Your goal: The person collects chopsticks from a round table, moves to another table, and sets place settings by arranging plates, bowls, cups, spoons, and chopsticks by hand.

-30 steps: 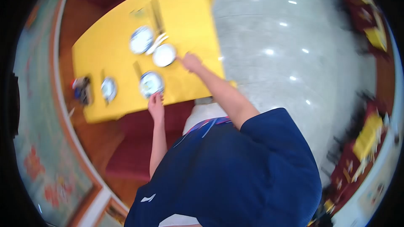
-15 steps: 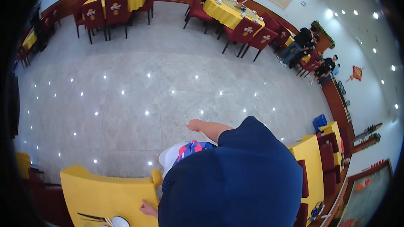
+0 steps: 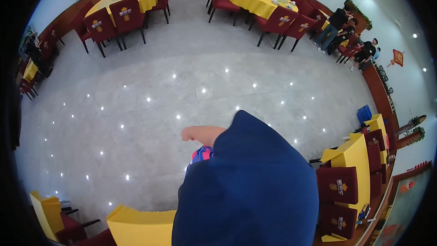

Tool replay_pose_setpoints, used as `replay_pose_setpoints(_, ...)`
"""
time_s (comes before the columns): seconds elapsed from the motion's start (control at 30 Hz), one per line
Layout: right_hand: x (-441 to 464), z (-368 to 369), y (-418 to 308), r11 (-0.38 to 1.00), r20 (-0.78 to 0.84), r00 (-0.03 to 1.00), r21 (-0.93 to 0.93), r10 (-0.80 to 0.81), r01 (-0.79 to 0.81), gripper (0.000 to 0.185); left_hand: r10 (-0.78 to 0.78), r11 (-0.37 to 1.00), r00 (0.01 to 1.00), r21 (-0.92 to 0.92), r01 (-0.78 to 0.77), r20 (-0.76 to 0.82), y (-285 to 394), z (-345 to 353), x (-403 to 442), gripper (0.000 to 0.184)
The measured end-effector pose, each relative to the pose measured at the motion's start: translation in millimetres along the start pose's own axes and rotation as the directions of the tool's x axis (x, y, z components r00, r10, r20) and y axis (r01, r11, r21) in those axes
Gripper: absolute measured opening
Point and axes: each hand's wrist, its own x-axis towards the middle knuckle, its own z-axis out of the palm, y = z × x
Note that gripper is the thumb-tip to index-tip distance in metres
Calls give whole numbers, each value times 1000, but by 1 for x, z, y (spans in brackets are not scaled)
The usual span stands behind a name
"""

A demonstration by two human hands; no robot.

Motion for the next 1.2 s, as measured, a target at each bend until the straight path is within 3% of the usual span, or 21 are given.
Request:
replay_pose_setpoints(0.13, 58, -62, -120, 989, -118, 982, -36, -146, 143, 34, 190, 976, 970, 79, -203, 154, 0, -19, 64, 42)
replay_pose_setpoints(0.2, 86, -75, -177, 939, -143, 938, 90, -316, 331, 29, 184, 970, 962, 122, -211, 202, -24, -38, 89, 41)
replay_pose_setpoints(0.23, 171, -42, -184, 749, -217, 717, -222, -663, 625, 25, 124, 976, 971, 151, -156, 206, -49, -57, 88, 41)
replay_pose_setpoints(0.27, 142, -53, -215, 690, -175, 669, -122, -722, 713, 20, 11, 984, 980, 173, -46, 196, -76, -65, 72, 40)
replay_pose_setpoints(0.3, 198, -35, -231, 355, 90, 490, -578, -867, 734, 21, -134, 978, 975, 182, 101, 177, -99, -75, 43, 40)
replay_pose_setpoints(0.33, 203, -33, -248, 366, 166, 536, -564, -828, 740, 35, -302, 946, 941, 172, 275, 156, -111, -74, 3, 40)
replay_pose_setpoints(0.37, 198, -41, -270, 528, 251, 701, -504, -668, 683, 44, -462, 885, 876, 143, 443, 141, -111, -67, -34, 39)
replay_pose_setpoints(0.4, 212, -40, -271, 336, 185, 481, -507, -857, 794, 38, -608, 794, 782, 106, 598, 141, -101, -57, -77, 39)
replay_pose_setpoints(0.43, 212, -44, -290, 730, 230, 729, -99, -645, 677, 35, -728, 682, 665, 68, 728, 166, -76, -45, -121, 39)
replay_pose_setpoints(0.47, 211, -46, -308, 933, 271, 894, 69, -358, 353, 37, -813, 560, 547, 11, 828, 200, -39, -23, -147, 38)
replay_pose_setpoints(0.5, 232, -42, -315, 959, 367, 886, 75, -283, 275, 38, -863, 445, 444, -54, 894, 239, -17, 63, -171, 38)
replay_pose_setpoints(0.53, 230, -45, -337, 994, 458, 882, 56, -111, 96, 39, -912, 293, 314, -116, 949, 263, -19, 41, -148, 38)
replay_pose_setpoints(0.57, 240, -44, -351, 996, 509, 857, 79, -83, 50, 35, -910, 320, 355, -183, 930, 213, -16, 34, -127, 40)
replay_pose_setpoints(0.6, 231, -48, -378, 994, 457, 883, 25, -104, 104, 32, -980, -55, 56, -534, 844, 189, -19, 57, -108, 39)
replay_pose_setpoints(0.63, 253, -46, -389, 980, 461, 865, 66, -197, 188, 30, -813, -582, -335, -660, 475, 476, -16, 30, -74, 40)
replay_pose_setpoints(0.67, 279, -46, -408, 983, 449, 874, 93, -185, 160, 30, -755, -646, -472, -639, 417, 456, -15, 16, -48, 40)
replay_pose_setpoints(0.77, 312, -48, -503, 981, 459, 867, 80, -193, 176, 30, -686, -699, -597, -605, 381, 416, -12, -15, 9, 44)
replay_pose_setpoints(0.83, 314, -40, -582, 974, 479, 852, 32, -211, 223, 30, -721, -667, -588, -594, 449, 366, -21, -28, 34, 41)
replay_pose_setpoints(0.9, 316, -34, -656, 933, 542, 801, -80, -254, 350, 30, -637, -713, -675, -618, 332, 372, -31, -34, 64, 38)
replay_pose_setpoints(0.97, 318, -22, -725, 891, 595, 761, -159, -257, 425, 31, -652, -699, -675, -619, 357, 347, -47, -42, 88, 37)
replay_pose_setpoints(1.2, 342, 49, -944, 648, 771, 584, -312, -255, 695, 27, -405, -749, -815, -662, 36, 414, -128, -96, 188, 35)
